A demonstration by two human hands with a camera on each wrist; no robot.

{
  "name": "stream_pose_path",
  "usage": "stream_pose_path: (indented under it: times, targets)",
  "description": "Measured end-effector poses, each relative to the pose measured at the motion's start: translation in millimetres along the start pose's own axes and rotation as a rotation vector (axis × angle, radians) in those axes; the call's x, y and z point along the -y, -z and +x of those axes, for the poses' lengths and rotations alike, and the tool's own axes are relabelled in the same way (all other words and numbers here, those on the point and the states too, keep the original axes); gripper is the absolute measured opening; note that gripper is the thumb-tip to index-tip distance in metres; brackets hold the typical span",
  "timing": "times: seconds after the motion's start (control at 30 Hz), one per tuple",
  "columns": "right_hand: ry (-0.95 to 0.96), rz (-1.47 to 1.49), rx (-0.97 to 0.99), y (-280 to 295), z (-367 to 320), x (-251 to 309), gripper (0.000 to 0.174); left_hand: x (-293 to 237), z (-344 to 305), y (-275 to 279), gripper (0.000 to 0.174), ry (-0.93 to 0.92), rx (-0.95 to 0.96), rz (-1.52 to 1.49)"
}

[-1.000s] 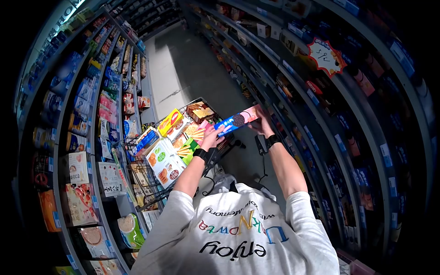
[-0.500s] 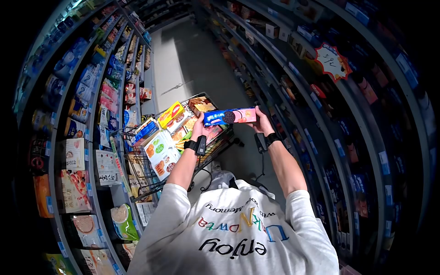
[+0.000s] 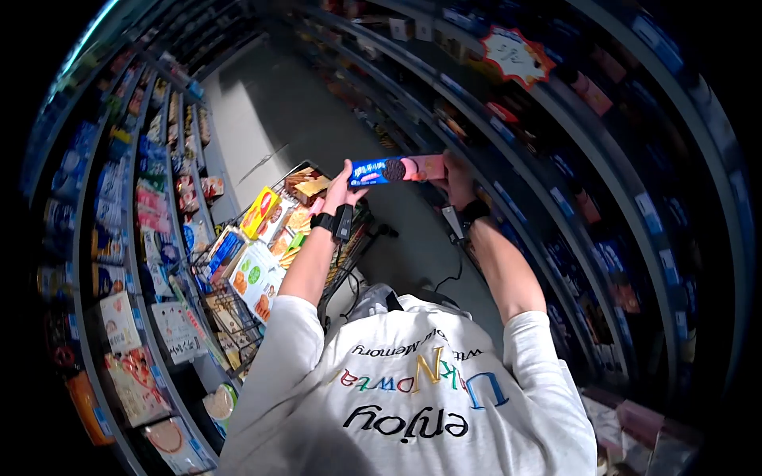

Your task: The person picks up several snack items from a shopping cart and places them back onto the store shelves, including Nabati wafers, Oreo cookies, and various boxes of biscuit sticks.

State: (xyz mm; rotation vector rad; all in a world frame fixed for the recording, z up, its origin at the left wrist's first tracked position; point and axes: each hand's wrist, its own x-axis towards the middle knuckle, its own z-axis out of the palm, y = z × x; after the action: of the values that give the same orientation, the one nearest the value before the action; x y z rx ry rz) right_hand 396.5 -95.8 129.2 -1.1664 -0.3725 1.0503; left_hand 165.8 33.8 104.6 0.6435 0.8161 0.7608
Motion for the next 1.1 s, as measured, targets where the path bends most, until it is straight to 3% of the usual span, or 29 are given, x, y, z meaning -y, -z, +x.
stream_pose_path:
  times: [0.1,0.13,0.2,0.27,0.3,0.37,0.4,0.43,0.47,0.53,0.6,0.7,0.83,0.9,1.0,1.07,1.1]
  targets:
    - [0.202,-0.123,-0.204,50,-13,43,0.039,4,15,-82,0.035,-0.03,0.281,0.123]
    - [0.313,-0.198,-0.274,66,-25,61,0.04,11,25,-106,0.036,0.01,0.378,0.145]
    - [0.316,-0.154,-0.343,100,-52,97,0.042,31,37,-156,0.039,0.038,0.444,0.329]
    - [0.457,-0.476,-0.534,130,-82,130,0.042,51,39,-207,0.044,0.138,0.495,0.41]
    - [0.464,-0.477,-0.577,143,-100,144,0.042,62,39,-228,0.049,0.093,0.587,0.477]
    - [0.462,-0.7,-0.589,165,-133,169,0.039,63,12,-269,0.058,0.044,0.782,0.642]
    - [0.399,-0.656,-0.476,176,-147,181,0.042,66,1,-285,0.061,0.039,0.87,0.717]
    - [0.409,-0.749,-0.489,184,-157,190,0.046,80,1,-301,0.062,-0.162,0.88,0.8]
    - [0.416,-0.844,-0.496,191,-164,197,0.05,92,2,-316,0.062,-0.156,0.9,0.793]
    - [0.266,-1.277,-0.508,205,-173,199,0.061,113,6,-341,0.065,-0.441,0.973,0.789]
    - [0.303,-1.39,-0.519,205,-176,200,0.07,123,6,-359,0.065,-0.537,0.967,0.788]
    - [0.385,-1.398,-0.588,219,-166,195,0.067,126,3,-375,0.058,-0.847,0.794,1.066]
    - [0.356,-1.679,-0.693,218,-152,190,0.057,128,10,-375,0.055,-0.941,0.811,1.089]
    - [0.389,-1.882,-0.717,231,-143,176,0.046,136,10,-373,0.05,-0.908,0.774,1.134]
    - [0.515,-2.051,-0.813,226,-136,163,0.044,159,12,-373,0.042,-0.904,0.663,1.172]
    - [0.458,-2.043,-0.816,222,-133,161,0.044,169,5,-367,0.041,-0.77,0.75,1.108]
    - [0.436,-2.081,-0.769,221,-131,162,0.044,172,2,-365,0.041,-0.794,0.777,1.03]
